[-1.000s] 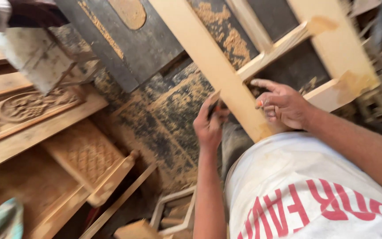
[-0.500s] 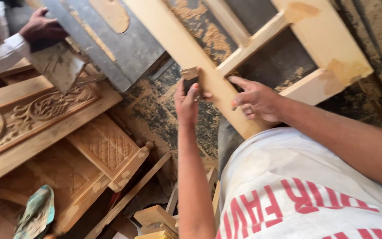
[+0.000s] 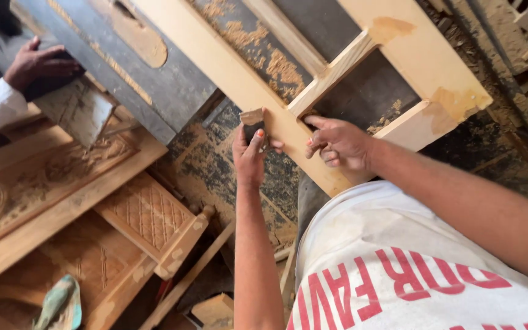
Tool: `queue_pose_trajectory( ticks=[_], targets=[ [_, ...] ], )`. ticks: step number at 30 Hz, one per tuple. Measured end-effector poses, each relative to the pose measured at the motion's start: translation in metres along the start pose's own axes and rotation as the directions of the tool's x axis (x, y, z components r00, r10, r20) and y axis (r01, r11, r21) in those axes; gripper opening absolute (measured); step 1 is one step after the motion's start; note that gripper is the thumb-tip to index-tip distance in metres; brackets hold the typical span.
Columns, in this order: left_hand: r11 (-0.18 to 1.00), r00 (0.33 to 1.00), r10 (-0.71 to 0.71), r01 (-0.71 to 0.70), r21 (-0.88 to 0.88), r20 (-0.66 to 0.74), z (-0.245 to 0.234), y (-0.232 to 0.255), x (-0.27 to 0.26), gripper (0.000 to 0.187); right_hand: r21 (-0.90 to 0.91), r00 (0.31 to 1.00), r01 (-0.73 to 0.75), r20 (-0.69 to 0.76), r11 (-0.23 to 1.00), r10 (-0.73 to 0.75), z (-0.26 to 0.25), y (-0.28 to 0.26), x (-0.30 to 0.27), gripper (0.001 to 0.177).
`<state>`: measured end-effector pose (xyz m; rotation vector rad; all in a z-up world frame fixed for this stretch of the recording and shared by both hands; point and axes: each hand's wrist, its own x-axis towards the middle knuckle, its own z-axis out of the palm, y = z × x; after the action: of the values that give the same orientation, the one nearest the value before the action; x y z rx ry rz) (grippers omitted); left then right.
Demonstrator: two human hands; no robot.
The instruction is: Sanding the surface and edges of a wooden door frame in a workshop.
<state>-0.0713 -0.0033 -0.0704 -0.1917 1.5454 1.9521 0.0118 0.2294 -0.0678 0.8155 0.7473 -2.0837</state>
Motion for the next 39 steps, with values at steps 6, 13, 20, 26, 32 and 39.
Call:
queue_pose_trajectory(
  ticks=[6, 13, 20, 26, 32, 39],
  targets=[
    [1.0, 1.0, 0.011, -0.011, -0.009, 0.008, 0.001, 0.001, 0.002, 0.039, 0.08, 0.99, 0.118, -0.083, 0.99, -0.111, 0.012, 0.006, -0.019, 0.087],
    [0.999, 0.997, 0.047, -0.047, 0.008, 0.054, -0.009, -0.009, 0.004, 0.038, -0.103, 0.964, 0.167, -0.192, 0.981, -0.184, 0.029, -0.004, -0.016, 0.083],
    [0.993, 0.991, 0.082, -0.072, -0.095, 0.106, -0.014, -0.019, 0.008, 0.038, -0.526, 0.895, 0.057, -0.351, 0.849, -0.277, 0.055, -0.015, -0.021, 0.078],
    [0.994, 0.992, 0.11, -0.111, 0.014, 0.067, -0.005, -0.015, 0.004, 0.036, -0.85, 0.827, 0.073, -0.24, 0.521, -0.507, 0.097, -0.024, -0.047, 0.068],
    [0.869, 0.937, 0.342, -0.346, 0.354, 0.078, 0.007, 0.003, -0.034, 0.045, -0.51, 0.818, 0.423, -0.141, 0.749, -0.558, 0.103, 0.0, -0.054, 0.063],
    [0.628, 0.856, 0.474, -0.492, 0.603, 0.205, 0.012, 0.03, -0.06, 0.058, -0.198, 0.87, 0.454, -0.111, 0.869, -0.48, 0.118, 0.014, -0.05, 0.063]
  ],
)
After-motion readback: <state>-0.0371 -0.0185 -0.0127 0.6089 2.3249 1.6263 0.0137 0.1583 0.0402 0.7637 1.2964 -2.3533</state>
